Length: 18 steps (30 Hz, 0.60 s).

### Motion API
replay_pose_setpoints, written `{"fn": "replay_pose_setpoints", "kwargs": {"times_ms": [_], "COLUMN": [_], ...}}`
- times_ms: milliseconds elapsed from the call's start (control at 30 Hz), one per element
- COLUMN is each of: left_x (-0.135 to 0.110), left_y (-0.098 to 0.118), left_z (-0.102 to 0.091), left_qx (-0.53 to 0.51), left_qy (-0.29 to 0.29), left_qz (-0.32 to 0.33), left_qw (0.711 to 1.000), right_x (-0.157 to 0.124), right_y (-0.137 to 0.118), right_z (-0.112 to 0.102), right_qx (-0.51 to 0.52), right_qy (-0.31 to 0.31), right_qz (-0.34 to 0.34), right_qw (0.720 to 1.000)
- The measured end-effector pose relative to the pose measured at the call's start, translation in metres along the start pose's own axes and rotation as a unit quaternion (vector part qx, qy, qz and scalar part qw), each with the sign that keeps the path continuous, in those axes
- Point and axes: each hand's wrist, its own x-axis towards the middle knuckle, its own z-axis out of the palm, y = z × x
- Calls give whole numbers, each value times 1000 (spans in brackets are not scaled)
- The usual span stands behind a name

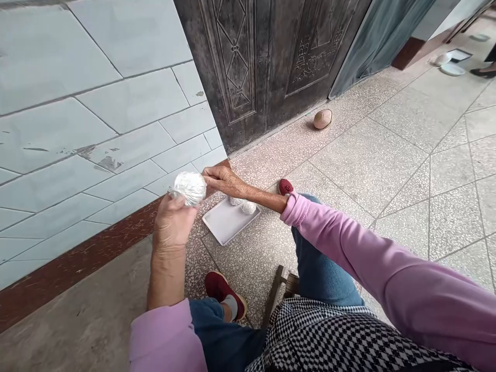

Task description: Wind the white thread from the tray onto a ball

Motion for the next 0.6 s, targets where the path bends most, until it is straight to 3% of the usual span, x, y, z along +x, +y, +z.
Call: {"fn": "replay_pose_setpoints", "kwargs": {"times_ms": [133,300,367,467,600], "left_x": [13,23,23,18,4], "left_y": [2,-4,-7,-9,-5], "left_z": [-2,-26,-36,-45,-41], "left_qx": [25,56,89,163,189], "left_qy": [26,86,95,65,-1], "left_qz": [58,112,117,100,15], "left_qw": [998,988,985,979,982], "right_x": [-13,-30,-32,-31,-26], "right_y": [-10,-25,-31,-38,-43], "right_z": [10,21,20,13,-1], "right_qx": [-55,-75,-69,-46,1], "right_qy": [-53,-160,-176,-147,-73], "right_qz": [-13,-39,-39,-36,-10], "right_qw": [997,984,981,987,997]}}
